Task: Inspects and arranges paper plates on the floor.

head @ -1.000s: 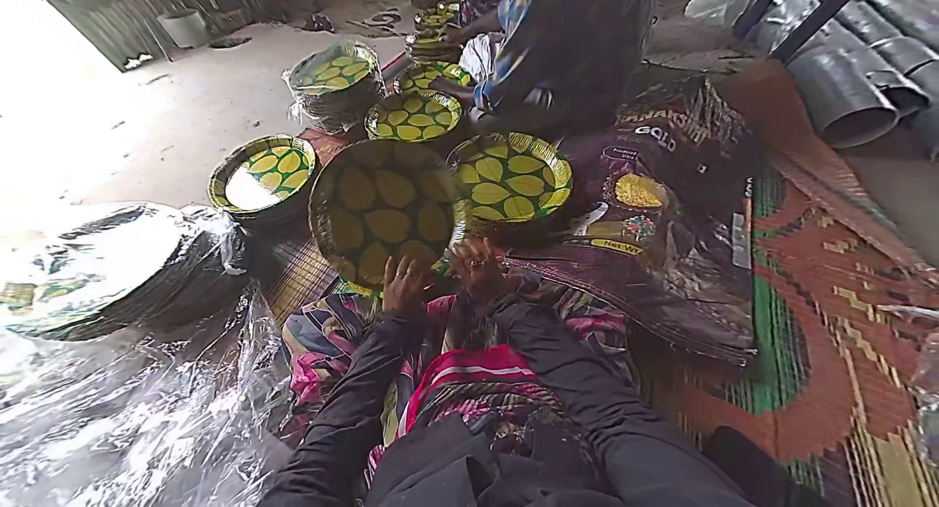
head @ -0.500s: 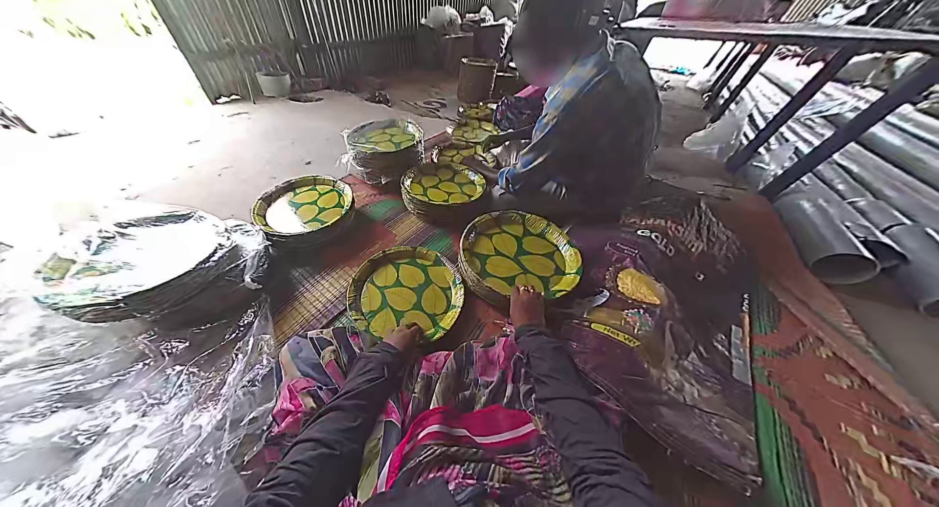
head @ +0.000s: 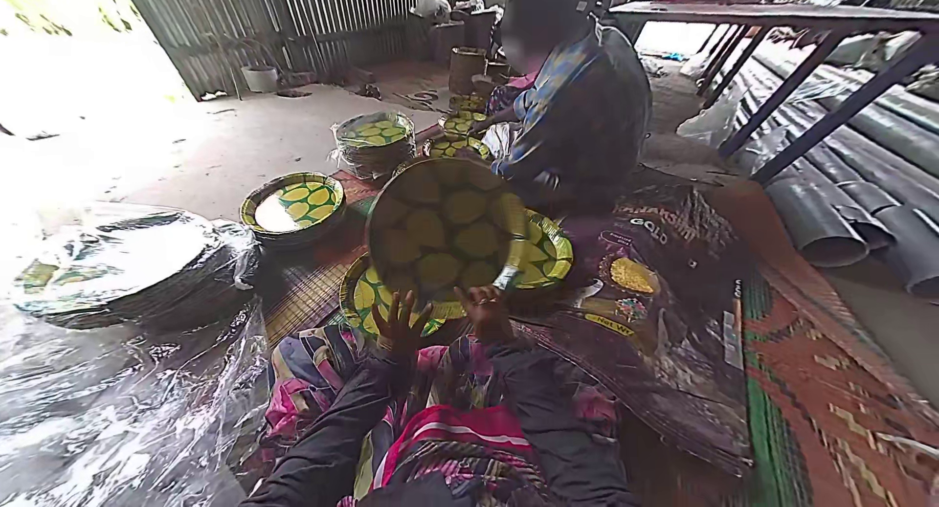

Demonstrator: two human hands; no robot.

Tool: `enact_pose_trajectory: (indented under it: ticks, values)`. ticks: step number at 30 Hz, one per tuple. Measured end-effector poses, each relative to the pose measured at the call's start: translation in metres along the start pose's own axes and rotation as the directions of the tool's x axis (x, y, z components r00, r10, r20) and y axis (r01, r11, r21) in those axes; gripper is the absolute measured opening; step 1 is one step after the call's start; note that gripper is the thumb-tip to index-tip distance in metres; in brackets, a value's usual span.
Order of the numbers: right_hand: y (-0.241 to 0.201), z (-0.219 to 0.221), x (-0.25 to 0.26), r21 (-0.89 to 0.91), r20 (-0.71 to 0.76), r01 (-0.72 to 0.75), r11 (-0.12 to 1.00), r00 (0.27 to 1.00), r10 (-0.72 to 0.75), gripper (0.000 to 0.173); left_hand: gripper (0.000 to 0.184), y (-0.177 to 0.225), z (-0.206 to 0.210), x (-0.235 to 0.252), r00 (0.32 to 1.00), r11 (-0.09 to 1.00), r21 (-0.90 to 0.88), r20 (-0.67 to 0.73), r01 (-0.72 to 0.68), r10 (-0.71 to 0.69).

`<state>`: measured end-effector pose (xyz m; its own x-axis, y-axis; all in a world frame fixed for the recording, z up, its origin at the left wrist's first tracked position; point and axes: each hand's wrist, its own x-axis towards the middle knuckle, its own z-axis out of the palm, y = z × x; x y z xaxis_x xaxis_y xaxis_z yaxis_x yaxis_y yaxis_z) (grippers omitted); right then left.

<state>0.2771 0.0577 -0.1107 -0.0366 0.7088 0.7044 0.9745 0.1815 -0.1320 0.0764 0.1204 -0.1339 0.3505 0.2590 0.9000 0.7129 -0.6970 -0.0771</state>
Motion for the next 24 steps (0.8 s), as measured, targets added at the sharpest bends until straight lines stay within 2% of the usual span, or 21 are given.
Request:
enact_pose_trajectory:
  ticks: [1,2,3,4,5,6,7,8,9,11,12,13,15,18,20,21,22,23,24]
  values:
    - [-0.008,0.008,0.0,0.032,0.084,0.033,0.999,0.996,-0.036,0.043,0.04,0.004,-0.005,0.001,0.995,1.0,-0.012,0.101,-0.014,0.016]
    - [-0.014,0.016,0.0,0.032,0.187,0.016,0.999,0.982,-0.022,0.044,0.045,0.005,-0.009,0.003,0.963,0.998,-0.062,0.27,0.028,-0.01]
    - [-0.018,0.021,-0.001,-0.011,0.3,-0.047,0.999,0.953,0.048,0.048,0.042,0.003,-0.012,0.005,0.861,0.984,-0.106,0.503,0.146,-0.074]
    - [-0.018,0.025,0.0,-0.08,0.387,-0.126,0.989,0.91,0.147,0.053,0.039,-0.004,-0.01,0.007,0.681,0.957,-0.07,0.717,0.28,-0.147]
    - [-0.014,0.028,0.0,-0.133,0.383,-0.184,0.974,0.897,0.222,0.057,0.038,-0.014,-0.007,0.01,0.446,0.929,0.034,0.87,0.37,-0.209]
    - [-0.006,0.027,0.002,-0.154,0.369,-0.264,0.952,0.879,0.303,0.06,0.038,-0.023,-0.002,0.013,0.24,0.903,0.136,0.938,0.408,-0.25]
    - [0.007,0.024,0.004,-0.158,0.344,-0.346,0.925,0.859,0.38,0.062,0.037,-0.029,0.004,0.013,0.106,0.878,0.207,0.955,0.431,-0.277]
    - [0.023,0.02,0.007,-0.179,0.335,-0.417,0.891,0.826,0.454,0.065,0.036,-0.032,0.007,0.013,0.034,0.86,0.244,0.957,0.448,-0.289]
    - [0.04,0.015,0.011,-0.213,0.351,-0.485,0.848,0.773,0.529,0.065,0.036,-0.032,0.008,0.013,0.012,0.851,0.249,0.958,0.463,-0.287]
    - [0.068,0.007,0.017,-0.296,0.432,-0.55,0.781,0.652,0.623,0.05,0.036,-0.028,0.008,0.012,0.019,0.86,0.21,0.969,0.465,-0.247]
    - [0.077,0.003,0.021,-0.318,0.48,-0.547,0.775,0.612,0.629,0.043,0.035,-0.026,0.008,0.013,0.029,0.871,0.173,0.977,0.459,-0.21]
    - [0.081,0.001,0.023,-0.334,0.504,-0.515,0.789,0.61,0.612,0.038,0.035,-0.023,0.006,0.016,0.036,0.879,0.132,0.985,0.458,-0.167]
    - [0.08,0.0,0.021,-0.337,0.483,-0.468,0.817,0.658,0.577,0.034,0.036,-0.019,0.005,0.018,0.043,0.88,0.061,0.995,0.47,-0.092]
    - [0.074,0.0,0.009,-0.297,0.383,-0.511,0.807,0.71,0.59,0.029,0.035,-0.021,0.012,0.011,0.07,0.863,0.006,0.996,0.506,-0.048]
    - [0.067,-0.006,0.004,-0.285,0.355,-0.514,0.809,0.727,0.588,0.028,0.044,-0.025,0.018,0.005,0.083,0.851,-0.011,0.996,0.524,-0.039]
    - [0.063,-0.009,0.001,-0.263,0.314,-0.489,0.832,0.772,0.553,0.028,0.056,-0.026,0.019,0.003,0.11,0.856,-0.013,0.993,0.516,-0.051]
    - [0.059,-0.01,-0.002,-0.234,0.226,-0.427,0.874,0.85,0.476,0.025,0.074,-0.025,0.02,-0.003,0.184,0.864,-0.021,0.979,0.503,-0.084]
    - [0.054,-0.012,-0.004,-0.215,0.102,-0.34,0.915,0.924,0.368,0.021,0.089,-0.024,0.021,-0.009,0.317,0.87,-0.048,0.94,0.49,-0.127]
    - [0.048,-0.013,-0.004,-0.203,-0.017,-0.254,0.946,0.967,0.256,0.019,0.097,-0.022,0.021,-0.015,0.501,0.879,-0.103,0.849,0.466,-0.167]
